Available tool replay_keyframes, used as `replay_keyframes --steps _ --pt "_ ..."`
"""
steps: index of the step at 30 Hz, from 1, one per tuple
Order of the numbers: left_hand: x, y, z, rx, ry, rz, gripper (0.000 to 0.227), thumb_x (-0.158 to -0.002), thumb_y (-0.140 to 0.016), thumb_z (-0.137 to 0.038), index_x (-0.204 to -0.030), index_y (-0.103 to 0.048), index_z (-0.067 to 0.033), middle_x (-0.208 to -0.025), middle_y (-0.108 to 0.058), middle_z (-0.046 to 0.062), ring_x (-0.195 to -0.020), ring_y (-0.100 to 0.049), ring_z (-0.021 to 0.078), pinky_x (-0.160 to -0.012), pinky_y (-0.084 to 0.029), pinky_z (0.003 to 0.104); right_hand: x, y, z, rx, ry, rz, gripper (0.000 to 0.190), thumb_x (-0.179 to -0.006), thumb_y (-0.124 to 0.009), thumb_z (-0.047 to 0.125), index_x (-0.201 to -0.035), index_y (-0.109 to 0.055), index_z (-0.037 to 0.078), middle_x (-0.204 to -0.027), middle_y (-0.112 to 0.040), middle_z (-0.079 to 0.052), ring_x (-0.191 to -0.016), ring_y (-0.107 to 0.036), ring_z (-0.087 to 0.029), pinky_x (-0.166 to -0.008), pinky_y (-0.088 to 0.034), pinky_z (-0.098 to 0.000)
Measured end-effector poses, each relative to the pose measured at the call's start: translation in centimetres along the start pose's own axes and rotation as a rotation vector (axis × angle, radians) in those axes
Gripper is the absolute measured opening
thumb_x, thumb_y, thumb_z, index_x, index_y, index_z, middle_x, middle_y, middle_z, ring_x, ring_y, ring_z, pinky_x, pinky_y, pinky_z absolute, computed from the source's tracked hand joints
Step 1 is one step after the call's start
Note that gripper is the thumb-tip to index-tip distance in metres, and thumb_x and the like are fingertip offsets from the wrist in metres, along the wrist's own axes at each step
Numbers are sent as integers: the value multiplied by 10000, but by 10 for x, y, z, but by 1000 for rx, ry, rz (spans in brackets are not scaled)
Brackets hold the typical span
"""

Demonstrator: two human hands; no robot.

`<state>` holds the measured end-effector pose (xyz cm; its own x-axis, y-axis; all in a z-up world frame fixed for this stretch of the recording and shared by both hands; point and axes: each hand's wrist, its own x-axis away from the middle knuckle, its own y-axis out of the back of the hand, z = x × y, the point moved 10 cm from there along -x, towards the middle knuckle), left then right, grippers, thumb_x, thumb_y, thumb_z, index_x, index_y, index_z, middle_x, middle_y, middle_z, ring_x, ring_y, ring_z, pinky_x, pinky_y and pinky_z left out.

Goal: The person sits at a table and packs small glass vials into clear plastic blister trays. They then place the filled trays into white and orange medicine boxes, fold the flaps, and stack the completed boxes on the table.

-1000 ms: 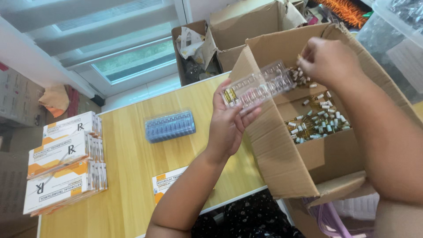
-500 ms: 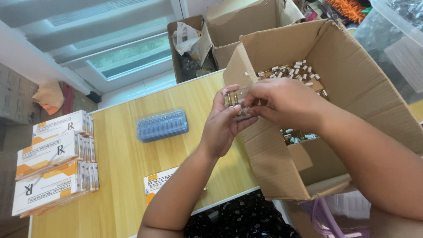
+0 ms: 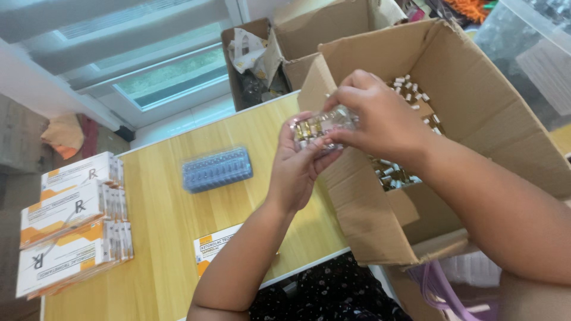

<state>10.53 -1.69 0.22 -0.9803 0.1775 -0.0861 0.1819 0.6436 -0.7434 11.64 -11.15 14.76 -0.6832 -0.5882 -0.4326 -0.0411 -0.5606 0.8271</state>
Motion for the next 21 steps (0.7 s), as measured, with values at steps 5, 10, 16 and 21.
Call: replay_keyframes --steps 5,10,16,21 --pt "-6 15 8 -2 -18 -111 452 -1012 -497 9 -1415 -343 -128 -1287 -603 188 -1069 -698 272 -890 -630 392 8 -3 -23 54 99 -86 505 -697 -934 323 -1083 -720 79 -1060 -591 -144 -1065 -565 -370 -911 -481 -469" --pt "-5 24 1 -29 6 -195 431 -995 -458 -6 -1398 -345 -107 -1273 -641 290 -965 -737 347 -821 -640 359 11 29 -124 -50 -117 -282 351 -957 -874 354 -1065 -701 68 -1017 -670 -115 -988 -643 -292 -901 -521 -450" --pt "-2 13 -12 -26 -10 -129 441 -1006 -457 -19 -1420 -333 -109 -1304 -600 298 -1012 -729 361 -828 -640 358 80 -33 -281 499 -913 550 352 -760 -891 291 -1096 -821 210 -1105 -790 -83 -1030 -741 -293 -868 -581 -450" --pt "0 7 -13 -30 3 -106 442 -1013 -464 -28 -1425 -330 -118 -1329 -585 303 -1032 -722 358 -837 -637 359 109 -92 -299 667 -875 872 367 -752 -889 236 -1113 -824 216 -1139 -786 -60 -1066 -742 -263 -857 -609 -426"
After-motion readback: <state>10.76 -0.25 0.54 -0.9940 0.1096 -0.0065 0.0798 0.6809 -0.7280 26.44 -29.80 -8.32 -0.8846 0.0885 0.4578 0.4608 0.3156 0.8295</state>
